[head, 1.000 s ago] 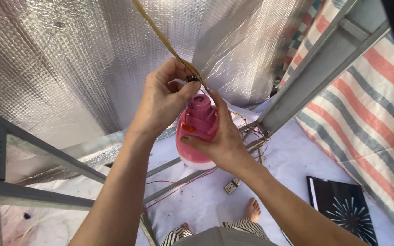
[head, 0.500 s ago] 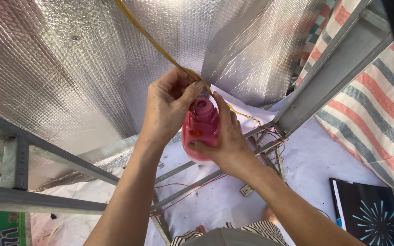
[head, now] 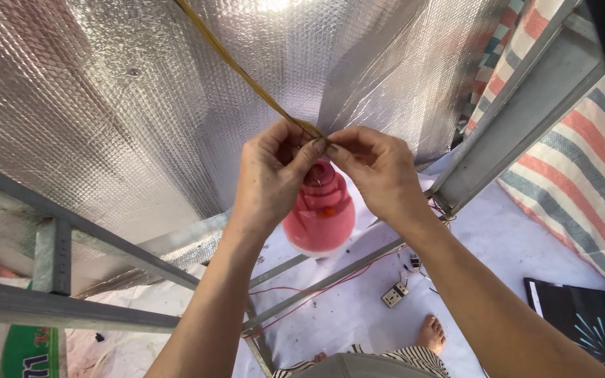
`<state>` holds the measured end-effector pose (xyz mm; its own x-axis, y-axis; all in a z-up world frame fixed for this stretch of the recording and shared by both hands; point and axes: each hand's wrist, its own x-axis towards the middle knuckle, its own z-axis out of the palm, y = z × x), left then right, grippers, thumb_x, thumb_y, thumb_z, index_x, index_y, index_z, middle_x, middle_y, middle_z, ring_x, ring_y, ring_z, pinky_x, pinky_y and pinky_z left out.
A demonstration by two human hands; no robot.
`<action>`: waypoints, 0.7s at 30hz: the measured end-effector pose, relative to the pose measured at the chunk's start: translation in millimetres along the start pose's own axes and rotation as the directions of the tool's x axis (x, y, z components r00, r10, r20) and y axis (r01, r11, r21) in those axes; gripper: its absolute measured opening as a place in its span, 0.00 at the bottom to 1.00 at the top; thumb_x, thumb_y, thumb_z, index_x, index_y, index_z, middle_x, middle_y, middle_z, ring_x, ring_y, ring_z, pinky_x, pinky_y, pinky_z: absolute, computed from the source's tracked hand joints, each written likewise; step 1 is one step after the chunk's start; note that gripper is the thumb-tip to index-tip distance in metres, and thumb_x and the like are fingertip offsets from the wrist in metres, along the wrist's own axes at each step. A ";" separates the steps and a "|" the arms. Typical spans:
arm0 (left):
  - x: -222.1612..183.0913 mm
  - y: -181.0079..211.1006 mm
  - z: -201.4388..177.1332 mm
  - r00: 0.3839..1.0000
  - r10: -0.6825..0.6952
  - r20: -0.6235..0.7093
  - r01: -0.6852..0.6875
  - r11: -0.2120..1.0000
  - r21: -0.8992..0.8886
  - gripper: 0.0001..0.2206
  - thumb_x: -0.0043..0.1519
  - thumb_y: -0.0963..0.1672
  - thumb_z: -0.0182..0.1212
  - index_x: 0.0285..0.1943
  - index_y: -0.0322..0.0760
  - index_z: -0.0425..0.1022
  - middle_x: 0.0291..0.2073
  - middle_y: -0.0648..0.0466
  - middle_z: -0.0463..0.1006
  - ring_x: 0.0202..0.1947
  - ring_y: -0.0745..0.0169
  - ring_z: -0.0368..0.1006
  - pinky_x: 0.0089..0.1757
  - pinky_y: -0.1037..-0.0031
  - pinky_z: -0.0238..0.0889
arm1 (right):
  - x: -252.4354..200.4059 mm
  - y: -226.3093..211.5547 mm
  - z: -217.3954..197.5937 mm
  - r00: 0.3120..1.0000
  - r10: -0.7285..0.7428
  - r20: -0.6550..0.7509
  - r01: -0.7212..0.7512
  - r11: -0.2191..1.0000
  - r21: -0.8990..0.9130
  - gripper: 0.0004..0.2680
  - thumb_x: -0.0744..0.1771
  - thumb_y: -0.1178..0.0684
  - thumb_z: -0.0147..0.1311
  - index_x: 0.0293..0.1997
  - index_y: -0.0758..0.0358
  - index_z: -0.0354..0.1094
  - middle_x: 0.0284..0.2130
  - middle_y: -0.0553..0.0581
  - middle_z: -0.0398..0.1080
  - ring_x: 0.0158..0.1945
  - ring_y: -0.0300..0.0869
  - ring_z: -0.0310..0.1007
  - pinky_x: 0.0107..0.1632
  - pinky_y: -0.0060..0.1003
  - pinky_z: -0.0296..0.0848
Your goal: Wrapping black electrical tape around the wire of a pink lamp to secure the connection.
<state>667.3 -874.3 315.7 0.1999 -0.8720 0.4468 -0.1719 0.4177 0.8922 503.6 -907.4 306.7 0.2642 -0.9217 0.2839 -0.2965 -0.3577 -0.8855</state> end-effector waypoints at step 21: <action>-2.4 6.4 -0.9 0.994 -0.108 0.030 0.108 0.994 0.002 0.04 0.60 0.37 0.63 0.41 0.28 0.81 0.23 0.49 0.78 0.21 0.67 0.74 0.26 0.77 0.74 | 3.7 11.7 -5.1 0.993 -0.117 0.018 0.113 0.980 0.165 0.05 0.71 0.59 0.52 0.49 0.67 0.71 0.34 0.60 0.75 0.42 0.43 0.78 0.51 0.44 0.78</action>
